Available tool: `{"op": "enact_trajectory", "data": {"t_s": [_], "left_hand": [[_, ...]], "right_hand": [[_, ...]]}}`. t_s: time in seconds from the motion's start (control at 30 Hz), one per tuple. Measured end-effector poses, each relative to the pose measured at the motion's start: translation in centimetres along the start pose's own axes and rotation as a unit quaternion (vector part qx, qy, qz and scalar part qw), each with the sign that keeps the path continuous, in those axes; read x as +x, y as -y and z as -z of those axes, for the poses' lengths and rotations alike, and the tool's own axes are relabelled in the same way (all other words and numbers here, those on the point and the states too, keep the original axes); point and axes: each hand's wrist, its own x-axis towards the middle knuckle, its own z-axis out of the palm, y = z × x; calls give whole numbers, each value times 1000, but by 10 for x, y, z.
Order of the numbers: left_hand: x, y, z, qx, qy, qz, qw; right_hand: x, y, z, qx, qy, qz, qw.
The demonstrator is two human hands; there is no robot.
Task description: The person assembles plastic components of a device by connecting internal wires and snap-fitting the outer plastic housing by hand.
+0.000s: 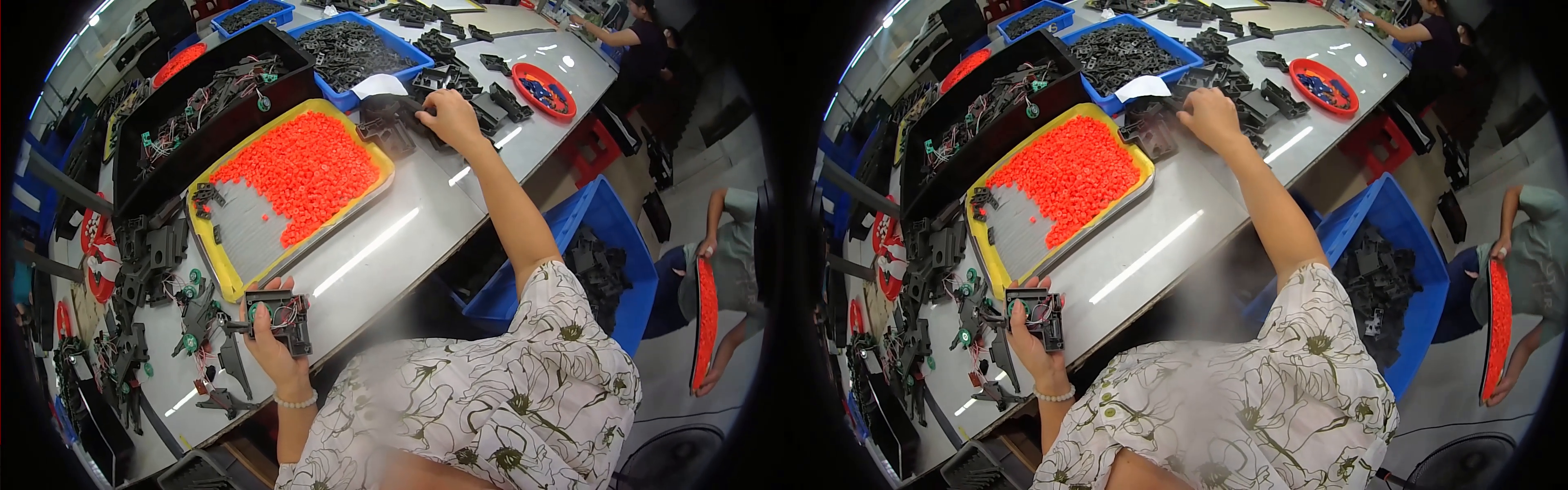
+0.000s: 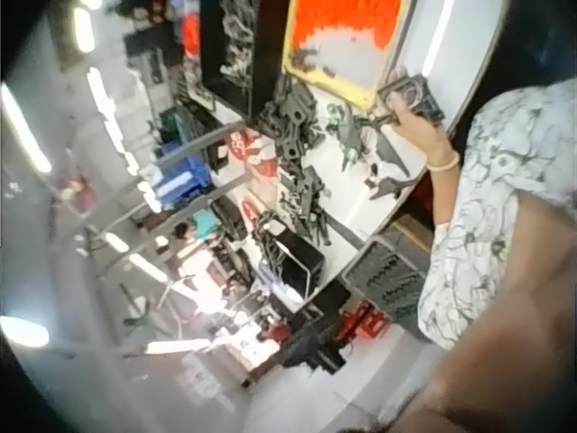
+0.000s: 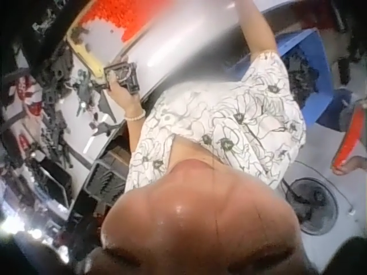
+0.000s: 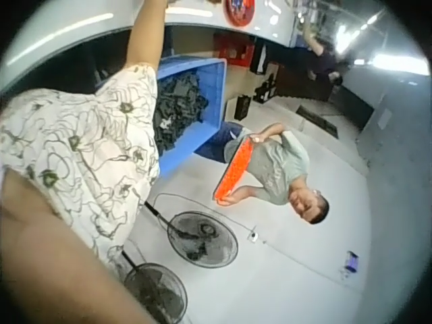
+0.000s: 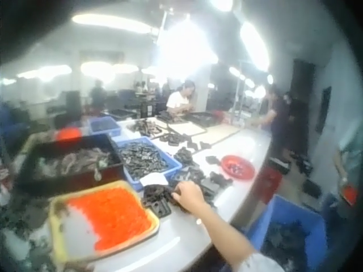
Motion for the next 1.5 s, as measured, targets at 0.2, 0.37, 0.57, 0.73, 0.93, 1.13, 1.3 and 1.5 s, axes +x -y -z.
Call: {"op": "enact_trajectory", "data": {"t_s": [0.2, 0.37, 0.57, 0.73, 0.93, 1.13, 1.3, 1.5], "left_hand": [[-2, -1, 5, -10, -3, 2, 1000], [-3, 0, 3, -26, -2, 23, 999], [-6, 2, 3, -33, 28, 70, 997], [-10, 6, 5, -44, 7, 85, 995], [-18, 4, 12, -48, -14, 79, 996], [-16, 10, 14, -83, 45, 91, 991], [-17, 9, 17, -85, 65, 68, 992], [-16, 19, 19, -105, 84, 31, 990]], "right_hand": [[12, -15, 30, 274, -62, -131, 951], [-42, 16, 47, 688, 102, -220, 684], [-119, 44, 28, 658, 281, -271, 644], [-126, 58, 31, 275, 206, -141, 928], [-134, 73, 39, 223, 151, 17, 963], [-144, 92, 35, 146, 151, 113, 971], [-148, 106, 44, 203, 160, 64, 964], [-162, 159, 60, 532, 207, 45, 820]]}}
